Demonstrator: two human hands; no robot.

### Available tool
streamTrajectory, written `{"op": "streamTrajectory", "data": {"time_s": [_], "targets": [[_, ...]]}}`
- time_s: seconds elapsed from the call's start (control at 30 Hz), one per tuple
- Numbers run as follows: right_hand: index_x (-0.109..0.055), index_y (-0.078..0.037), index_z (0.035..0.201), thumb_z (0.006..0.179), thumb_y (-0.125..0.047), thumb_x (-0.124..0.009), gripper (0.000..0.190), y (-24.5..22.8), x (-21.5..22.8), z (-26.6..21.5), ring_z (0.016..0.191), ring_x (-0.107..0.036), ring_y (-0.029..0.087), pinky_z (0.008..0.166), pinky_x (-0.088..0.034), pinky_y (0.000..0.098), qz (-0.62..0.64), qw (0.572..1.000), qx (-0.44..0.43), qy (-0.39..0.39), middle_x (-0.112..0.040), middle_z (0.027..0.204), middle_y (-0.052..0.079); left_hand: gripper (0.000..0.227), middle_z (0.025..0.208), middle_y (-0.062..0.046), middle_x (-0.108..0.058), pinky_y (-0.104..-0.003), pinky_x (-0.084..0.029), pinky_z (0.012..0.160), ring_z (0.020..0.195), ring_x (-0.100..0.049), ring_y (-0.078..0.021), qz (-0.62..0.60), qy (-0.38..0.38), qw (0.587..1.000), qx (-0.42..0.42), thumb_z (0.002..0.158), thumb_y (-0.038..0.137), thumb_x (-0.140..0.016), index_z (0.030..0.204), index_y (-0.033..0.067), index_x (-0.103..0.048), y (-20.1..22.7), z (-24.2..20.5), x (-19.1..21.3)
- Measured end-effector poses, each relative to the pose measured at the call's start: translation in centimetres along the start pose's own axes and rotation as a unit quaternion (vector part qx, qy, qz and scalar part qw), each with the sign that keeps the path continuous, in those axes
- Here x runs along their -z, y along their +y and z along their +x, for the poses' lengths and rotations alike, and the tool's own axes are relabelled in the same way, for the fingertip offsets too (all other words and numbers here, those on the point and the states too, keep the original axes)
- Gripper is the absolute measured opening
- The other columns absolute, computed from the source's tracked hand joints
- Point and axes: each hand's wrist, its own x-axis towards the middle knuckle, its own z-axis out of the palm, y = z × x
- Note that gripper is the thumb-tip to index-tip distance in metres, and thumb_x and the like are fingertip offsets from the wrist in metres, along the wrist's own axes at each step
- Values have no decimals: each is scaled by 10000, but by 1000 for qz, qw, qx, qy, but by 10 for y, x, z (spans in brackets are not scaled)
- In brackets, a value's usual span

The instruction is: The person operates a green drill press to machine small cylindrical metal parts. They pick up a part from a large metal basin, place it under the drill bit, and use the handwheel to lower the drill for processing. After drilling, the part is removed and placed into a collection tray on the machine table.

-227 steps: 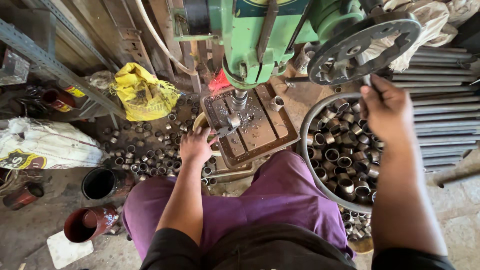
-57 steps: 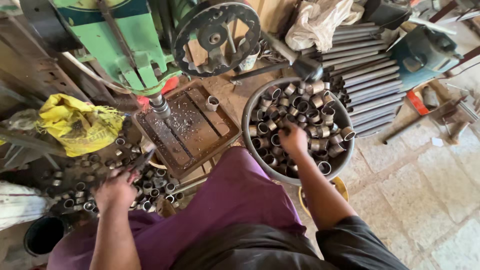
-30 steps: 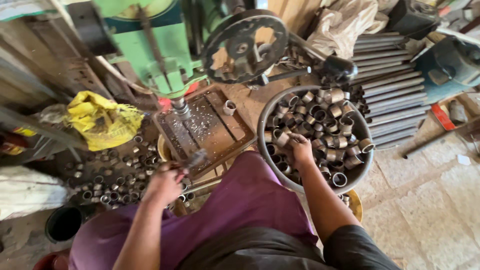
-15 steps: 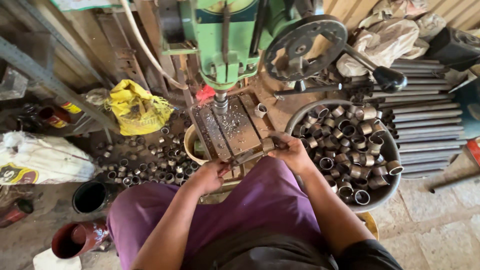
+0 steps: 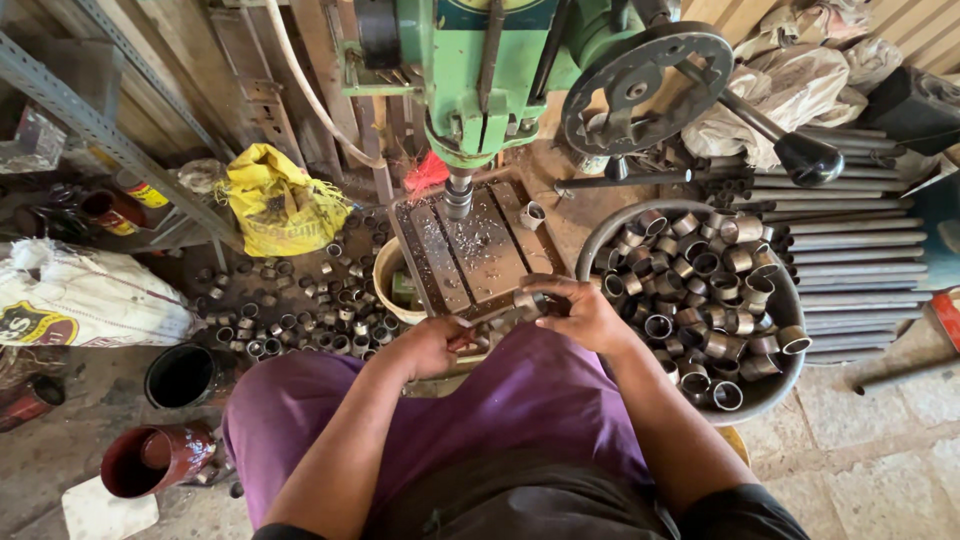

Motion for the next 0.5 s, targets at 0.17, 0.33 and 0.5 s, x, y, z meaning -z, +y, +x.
{"op": "streamTrajectory", "data": {"time_s": [0.17, 0.33, 0.5], "targets": [[-650, -76, 1363, 764, 114, -769, 640, 3, -4, 1, 1259, -627, 228, 1115, -476, 337, 5, 1000, 16, -5, -651, 1429, 142, 467, 1164, -112, -714, -441, -601, 883, 1061, -704, -281, -20, -50, 994, 98, 884, -30, -543, 1236, 228, -711, 19, -12, 10], [-497, -129, 1501, 769, 36, -794, 807, 9, -1, 6, 789, -688, 156, 750, -594, 282, -50, 990, -126, 50, -742, 1302, 83, 421, 1132, -87, -701, -387, -605, 873, 1029, -721, -239, -3, 41, 997, 70, 851, -2, -595, 1238, 154, -655, 4, -4, 15], [-653, -74, 1358, 894, -104, -767, 478, -15, 28, 3, 710, -693, 54, 620, -602, 220, -76, 979, -35, 187, -788, 1104, 74, 508, 1164, -108, -673, -427, -575, 857, 1019, -697, -290, 124, 174, 972, 94, 948, 247, -633, 1418, 188, -452, -44, 24, 16]]}}
